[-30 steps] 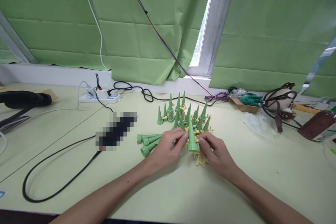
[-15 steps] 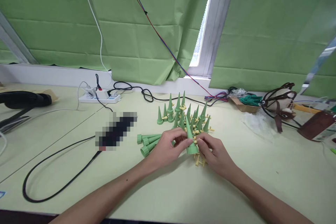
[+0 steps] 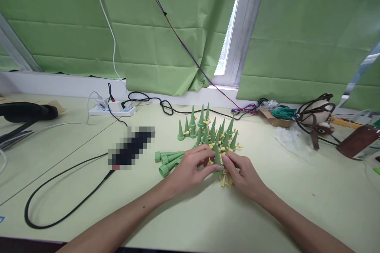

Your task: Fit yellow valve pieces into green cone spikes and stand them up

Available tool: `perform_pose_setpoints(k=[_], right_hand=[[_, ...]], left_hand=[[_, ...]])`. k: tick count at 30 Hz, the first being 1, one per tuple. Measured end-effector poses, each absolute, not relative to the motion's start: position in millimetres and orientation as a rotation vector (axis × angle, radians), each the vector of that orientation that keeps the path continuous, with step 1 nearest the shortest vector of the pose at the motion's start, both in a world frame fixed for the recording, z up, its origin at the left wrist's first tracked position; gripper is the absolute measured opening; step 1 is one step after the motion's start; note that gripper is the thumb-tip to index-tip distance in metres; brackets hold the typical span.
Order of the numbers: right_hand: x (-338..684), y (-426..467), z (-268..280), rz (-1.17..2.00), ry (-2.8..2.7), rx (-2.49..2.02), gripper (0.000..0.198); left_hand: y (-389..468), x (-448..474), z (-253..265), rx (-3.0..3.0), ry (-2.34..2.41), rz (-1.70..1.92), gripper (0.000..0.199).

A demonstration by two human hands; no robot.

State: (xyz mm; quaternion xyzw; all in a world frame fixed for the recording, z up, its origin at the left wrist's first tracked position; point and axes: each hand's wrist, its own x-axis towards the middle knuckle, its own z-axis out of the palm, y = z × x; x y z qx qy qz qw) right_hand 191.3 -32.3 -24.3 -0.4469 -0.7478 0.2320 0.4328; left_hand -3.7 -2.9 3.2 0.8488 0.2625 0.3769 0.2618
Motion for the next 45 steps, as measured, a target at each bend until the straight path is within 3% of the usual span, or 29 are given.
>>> perform_pose_setpoints(k=[4,18,23,30,45], right_hand=[[190.3,-30.6,-25.3,0.551,-1.874,-1.137,0.038],[190.2,-31.4,-24.5,0.585,-1.748,-1.155,0.038],[191.1,-31.4,-25.1,0.588,-1.668,-1.159,0.038],[192.5,-32.4,-26.1,0.625,-1.683,-1.116,0.035],[193.8,-34.3,-24.8,0.678,-1.731,-1.067,0.038]], left_hand=[[-3.2,-3.6,-0.5,2.34,0.663,1.022,0.008],[-6.3,-2.5,0.4,2.264,0.699,1.022,0.026],[-6.0,-2.5,2.2,2.195,0.771,1.05,0.01],[-0.8,-2.5,0.9,2.292,0.894,0.919,0.046],[-3.4,-2.6,3.6,2.314,0.918,0.877,0.035]])
